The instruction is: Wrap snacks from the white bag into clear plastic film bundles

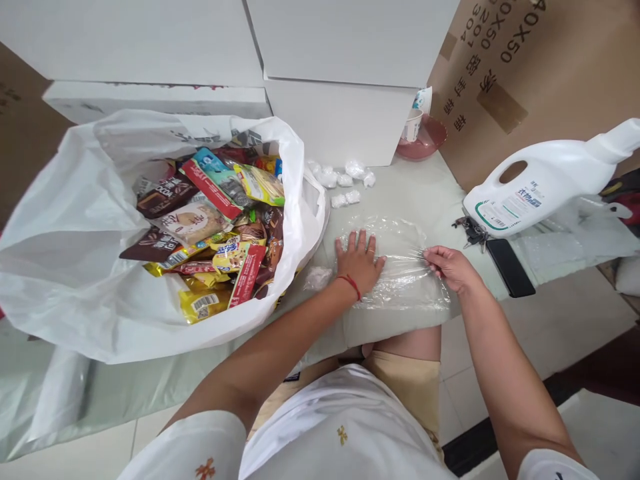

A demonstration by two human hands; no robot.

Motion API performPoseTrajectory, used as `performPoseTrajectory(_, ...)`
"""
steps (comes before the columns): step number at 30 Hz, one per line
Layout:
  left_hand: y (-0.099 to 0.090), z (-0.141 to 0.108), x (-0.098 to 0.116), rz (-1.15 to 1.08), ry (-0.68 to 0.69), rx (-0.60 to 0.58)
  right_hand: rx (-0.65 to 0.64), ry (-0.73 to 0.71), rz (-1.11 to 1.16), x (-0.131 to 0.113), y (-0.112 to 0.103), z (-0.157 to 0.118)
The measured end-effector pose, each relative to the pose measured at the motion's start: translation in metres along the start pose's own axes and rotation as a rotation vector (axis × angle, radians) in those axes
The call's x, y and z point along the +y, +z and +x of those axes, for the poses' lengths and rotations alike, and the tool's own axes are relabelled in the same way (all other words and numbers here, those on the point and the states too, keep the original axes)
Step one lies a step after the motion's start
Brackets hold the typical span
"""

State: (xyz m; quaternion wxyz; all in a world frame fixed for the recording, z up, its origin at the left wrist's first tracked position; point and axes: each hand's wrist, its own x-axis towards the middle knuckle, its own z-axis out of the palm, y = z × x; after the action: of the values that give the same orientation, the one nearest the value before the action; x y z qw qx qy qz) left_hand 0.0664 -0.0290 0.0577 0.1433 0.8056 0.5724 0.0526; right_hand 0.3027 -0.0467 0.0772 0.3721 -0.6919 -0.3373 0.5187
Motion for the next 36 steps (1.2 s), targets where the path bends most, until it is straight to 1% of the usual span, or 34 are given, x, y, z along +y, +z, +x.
performPoseTrajectory(2, 0.010, -0.005, -0.015, 0.027, -0.017, 0.023, 0.003, -0.005, 0.021, 0.006, -0.016, 0.002)
performPoseTrajectory(5, 0.009, -0.013, -0.024, 0.037, -0.064, 0.041, 0.040, -0.003, 0.015, 0.012, -0.040, 0.003)
performPoseTrajectory(7, 0.007, -0.015, -0.024, 0.034, -0.072, 0.040, 0.121, -0.012, -0.056, 0.013, -0.050, 0.006)
performPoseTrajectory(8, 0.006, -0.015, -0.023, 0.033, -0.069, 0.040, 0.170, -0.027, -0.115, 0.011, -0.051, 0.008)
performPoseTrajectory(10, 0.006, -0.015, -0.022, 0.035, -0.066, 0.046, 0.245, -0.085, -0.275, 0.004, -0.042, 0.017)
performPoseTrajectory(13, 0.007, -0.015, -0.022, 0.040, -0.056, 0.043, 0.288, -0.188, -0.491, -0.014, -0.009, 0.039)
performPoseTrajectory(15, 0.006, -0.016, -0.022, 0.045, -0.033, 0.036, 0.265, -0.173, -0.501, -0.027, 0.014, 0.055)
performPoseTrajectory(17, 0.005, -0.018, -0.022, 0.045, -0.014, 0.036, 0.210, -0.116, -0.420, -0.037, 0.027, 0.069)
performPoseTrajectory(18, 0.005, -0.019, -0.023, 0.042, -0.010, 0.039, 0.189, -0.098, -0.382, -0.041, 0.027, 0.073)
performPoseTrajectory(20, 0.004, -0.020, -0.023, 0.026, -0.006, 0.048, 0.186, -0.099, -0.368, -0.045, 0.018, 0.076)
performPoseTrajectory(23, 0.003, -0.022, -0.023, -0.003, 0.012, 0.055, 0.259, -0.144, -0.458, -0.049, -0.006, 0.073)
performPoseTrajectory(24, 0.003, -0.022, -0.023, -0.013, 0.018, 0.056, 0.293, -0.172, -0.494, -0.052, -0.011, 0.072)
performPoseTrajectory(25, 0.003, -0.022, -0.023, -0.020, 0.025, 0.057, 0.326, -0.211, -0.527, -0.055, -0.012, 0.070)
performPoseTrajectory(26, 0.002, -0.023, -0.024, -0.025, 0.035, 0.059, 0.348, -0.262, -0.557, -0.059, -0.009, 0.070)
performPoseTrajectory(27, 0.002, -0.023, -0.024, -0.027, 0.048, 0.064, 0.345, -0.319, -0.586, -0.064, -0.001, 0.070)
performPoseTrajectory(29, 0.002, -0.024, -0.025, -0.025, 0.081, 0.076, 0.263, -0.420, -0.629, -0.074, 0.028, 0.074)
performPoseTrajectory(31, 0.001, -0.025, -0.026, -0.025, 0.112, 0.082, 0.093, -0.472, -0.688, -0.085, 0.065, 0.081)
performPoseTrajectory(33, 0.001, -0.025, -0.027, -0.030, 0.138, 0.083, -0.110, -0.450, -0.806, -0.094, 0.100, 0.089)
performPoseTrajectory(34, 0.001, -0.025, -0.027, -0.035, 0.149, 0.082, -0.208, -0.423, -0.871, -0.098, 0.114, 0.094)
performPoseTrajectory(36, 0.002, -0.026, -0.028, -0.046, 0.166, 0.083, -0.397, -0.370, -0.948, -0.104, 0.132, 0.102)
